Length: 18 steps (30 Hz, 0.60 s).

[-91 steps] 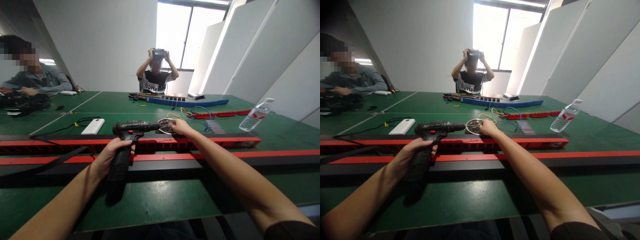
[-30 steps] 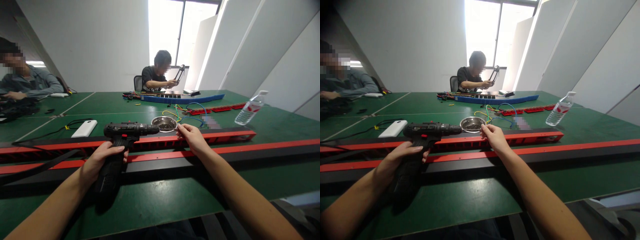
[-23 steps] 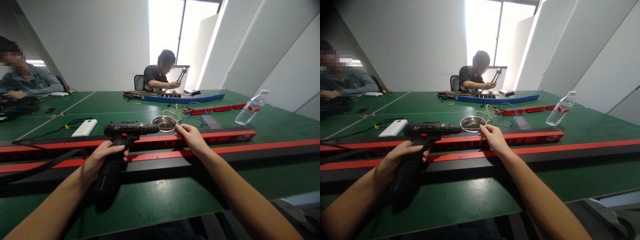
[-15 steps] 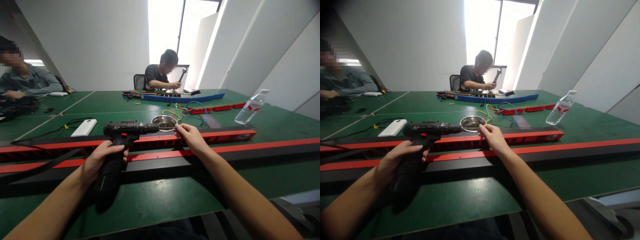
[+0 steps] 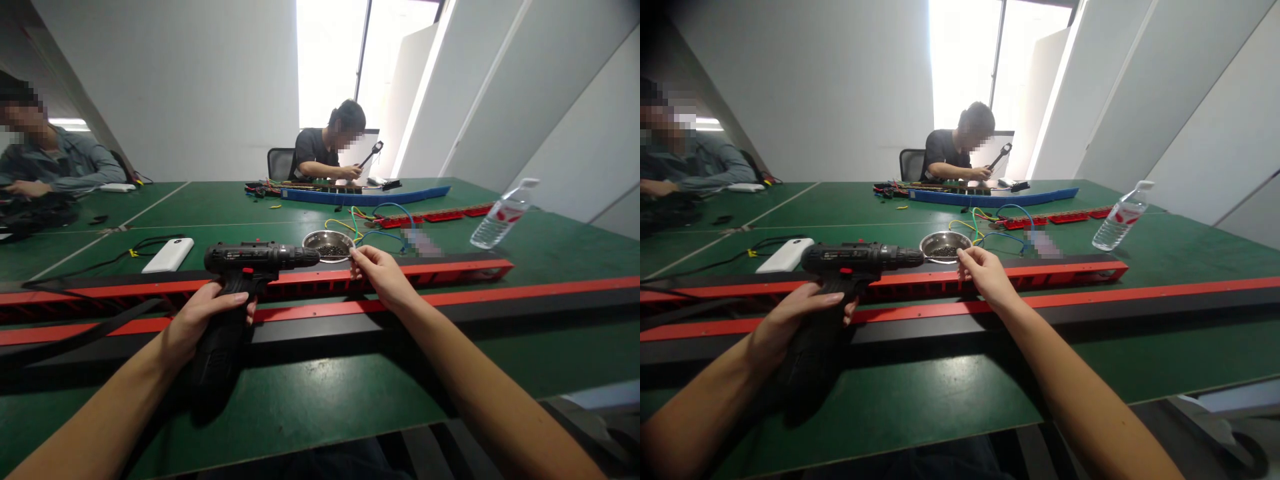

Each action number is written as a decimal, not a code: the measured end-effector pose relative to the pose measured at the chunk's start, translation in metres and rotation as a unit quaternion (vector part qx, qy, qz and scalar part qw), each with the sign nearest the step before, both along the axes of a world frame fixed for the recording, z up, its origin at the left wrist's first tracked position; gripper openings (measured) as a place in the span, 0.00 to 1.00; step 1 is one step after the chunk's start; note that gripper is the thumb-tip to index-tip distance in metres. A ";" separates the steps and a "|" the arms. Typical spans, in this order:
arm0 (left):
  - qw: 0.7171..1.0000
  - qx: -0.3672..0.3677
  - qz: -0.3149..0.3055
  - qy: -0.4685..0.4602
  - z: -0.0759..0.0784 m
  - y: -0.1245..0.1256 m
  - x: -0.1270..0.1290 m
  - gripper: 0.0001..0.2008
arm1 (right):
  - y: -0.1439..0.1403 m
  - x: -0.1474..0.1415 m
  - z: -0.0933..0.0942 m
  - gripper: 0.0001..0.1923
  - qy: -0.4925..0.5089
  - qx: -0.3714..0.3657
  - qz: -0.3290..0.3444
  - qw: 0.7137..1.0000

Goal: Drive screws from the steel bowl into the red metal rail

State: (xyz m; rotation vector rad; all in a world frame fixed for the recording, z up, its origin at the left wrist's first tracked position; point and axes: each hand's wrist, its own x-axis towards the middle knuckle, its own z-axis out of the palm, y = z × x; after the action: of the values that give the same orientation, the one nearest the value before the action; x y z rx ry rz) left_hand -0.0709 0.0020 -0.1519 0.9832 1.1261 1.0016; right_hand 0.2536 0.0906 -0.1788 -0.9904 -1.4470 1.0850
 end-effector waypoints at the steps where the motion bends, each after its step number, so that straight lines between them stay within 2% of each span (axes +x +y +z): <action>1: 1.000 0.007 -0.002 0.003 -0.001 0.000 0.000 0.12 | 0.001 0.001 -0.001 0.21 0.012 -0.004 0.000 1.000; 5: 0.999 0.032 -0.004 0.015 -0.002 -0.001 0.002 0.13 | 0.002 0.002 -0.001 0.22 0.011 0.004 -0.005 1.000; 10: 0.997 0.069 0.005 0.043 0.006 0.001 -0.004 0.12 | -0.009 -0.002 0.006 0.21 -0.094 0.083 -0.067 0.990; 12: 0.989 0.108 0.025 0.103 0.017 0.002 -0.016 0.13 | -0.019 -0.007 0.009 0.19 -0.139 0.122 -0.081 0.979; 14: 0.968 0.163 0.043 0.184 0.033 0.001 -0.033 0.12 | -0.029 -0.012 0.012 0.17 -0.175 0.151 -0.066 0.971; 16: 0.949 0.201 0.031 0.242 0.054 -0.001 -0.051 0.13 | -0.038 -0.016 0.014 0.15 -0.201 0.166 -0.023 0.965; 18: 0.941 0.197 0.015 0.274 0.077 -0.003 -0.064 0.17 | -0.046 -0.020 0.017 0.13 -0.234 0.180 0.035 0.955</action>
State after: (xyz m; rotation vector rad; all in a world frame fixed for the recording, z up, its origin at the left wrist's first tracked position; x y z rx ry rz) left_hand -0.1353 -0.0008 -0.0753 1.6420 1.4229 1.0283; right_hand 0.2339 0.0450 -0.1622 -0.9716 -1.9919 0.6163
